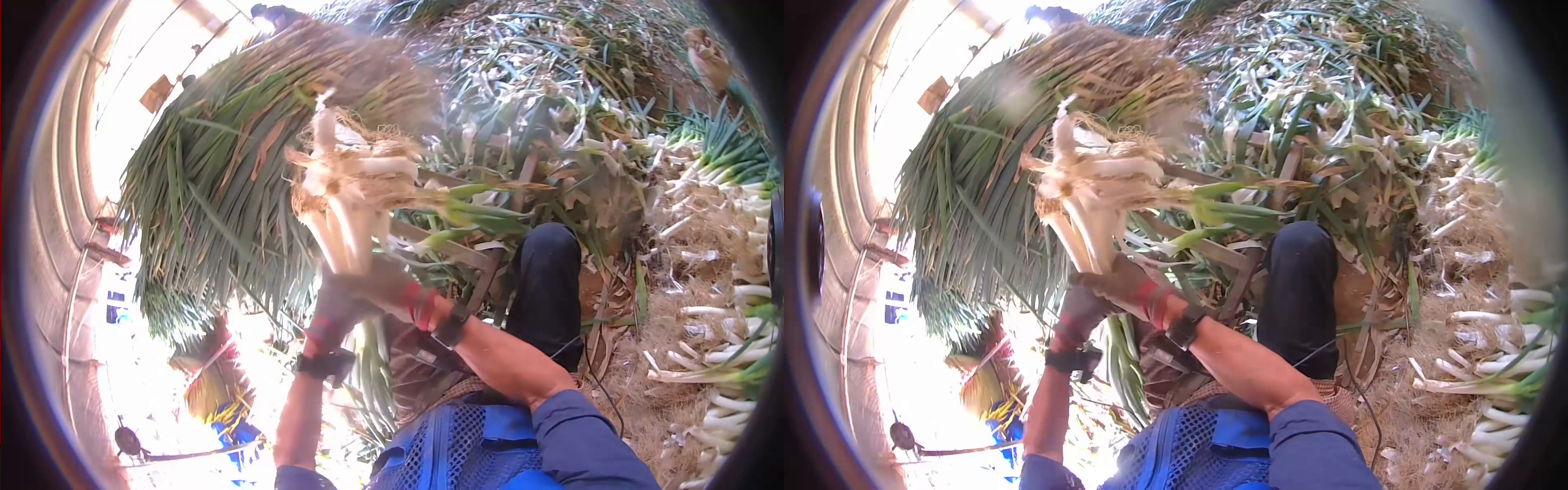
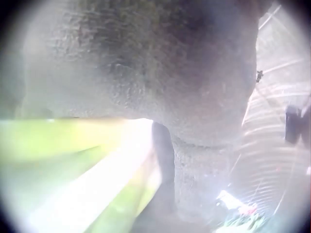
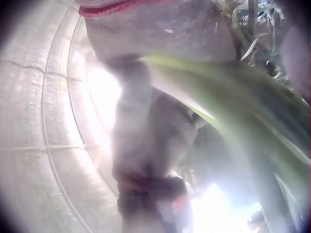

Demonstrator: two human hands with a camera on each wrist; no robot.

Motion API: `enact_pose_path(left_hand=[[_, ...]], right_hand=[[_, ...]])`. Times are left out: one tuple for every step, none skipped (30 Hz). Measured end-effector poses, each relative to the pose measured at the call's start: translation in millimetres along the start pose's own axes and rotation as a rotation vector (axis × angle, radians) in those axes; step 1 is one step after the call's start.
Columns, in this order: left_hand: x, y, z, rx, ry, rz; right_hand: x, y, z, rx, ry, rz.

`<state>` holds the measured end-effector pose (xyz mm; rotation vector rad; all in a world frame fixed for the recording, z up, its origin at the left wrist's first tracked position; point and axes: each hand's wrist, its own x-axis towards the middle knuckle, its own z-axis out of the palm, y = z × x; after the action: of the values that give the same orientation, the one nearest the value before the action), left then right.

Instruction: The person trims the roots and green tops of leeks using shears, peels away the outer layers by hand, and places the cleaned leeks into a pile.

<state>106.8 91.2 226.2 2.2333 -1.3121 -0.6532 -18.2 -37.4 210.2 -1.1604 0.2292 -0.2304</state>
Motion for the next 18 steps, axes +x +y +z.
enact_pose_path(left_hand=[[-3.5,-19.6,12.8,0.057,0.118,-0.029],[-6.9,-38.8,25.4,0.109,0.233,-0.063],[-7.2,-49.5,30.0,0.022,0.312,-0.123],[-7.1,-60.0,34.9,-0.067,0.388,-0.181],[-5.3,-18.9,36.0,-0.588,0.538,-0.083],[-5.9,-15.0,28.0,-0.540,0.477,-0.131],[-7.4,-16.3,22.0,-0.492,0.413,-0.184],[-9.4,-7.0,14.8,-0.445,0.346,-0.238],[-13.4,6.6,9.4,-0.434,0.338,-0.286],[-16.9,25.8,2.3,-0.423,0.329,-0.335],[-19.0,25.5,1.5,-0.405,0.325,-0.361],[-21.3,25.5,0.4,-0.384,0.323,-0.386],[-21.5,26.9,-0.7,-0.359,0.314,-0.393],[-21.7,29.3,-1.0,-0.332,0.305,-0.400],[-20.7,31.5,-0.8,-0.305,0.295,-0.403],[-20.6,33.6,0.9,-0.264,0.319,-0.403],[-21.6,35.2,4.1,-0.225,0.343,-0.403],[-20.7,35.2,5.8,-0.187,0.368,-0.402]], right_hand=[[12.7,17.5,0.3,-0.122,-0.019,-0.021],[31.3,47.5,-2.1,-0.242,-0.039,-0.046],[33.0,44.4,-3.9,-0.402,-0.071,-0.028],[34.8,41.3,-5.9,-0.563,-0.106,-0.016],[8.9,-7.0,-15.6,-0.759,-0.156,0.039],[-12.9,-46.7,-27.8,-0.954,-0.203,0.095],[-27.3,-66.4,-39.3,-0.962,-0.154,-0.016],[-36.6,-73.7,-53.2,-0.967,-0.103,-0.123],[-41.2,-69.7,-70.7,-0.890,0.083,-0.265],[-41.1,-66.5,-83.9,-0.808,0.268,-0.405],[-31.6,-64.7,-93.8,-0.920,0.354,-0.441],[-18.2,-60.9,-104.5,-1.031,0.441,-0.479],[-4.6,-47.1,-105.3,-1.128,0.489,-0.496],[9.1,-33.4,-106.1,-1.223,0.541,-0.511],[33.7,-9.3,-93.1,-1.305,0.553,-0.501],[52.3,-1.5,-79.8,-1.327,0.476,-0.377],[70.0,3.3,-65.5,-1.351,0.398,-0.253],[81.2,7.3,-58.6,-1.277,0.363,-0.146]])
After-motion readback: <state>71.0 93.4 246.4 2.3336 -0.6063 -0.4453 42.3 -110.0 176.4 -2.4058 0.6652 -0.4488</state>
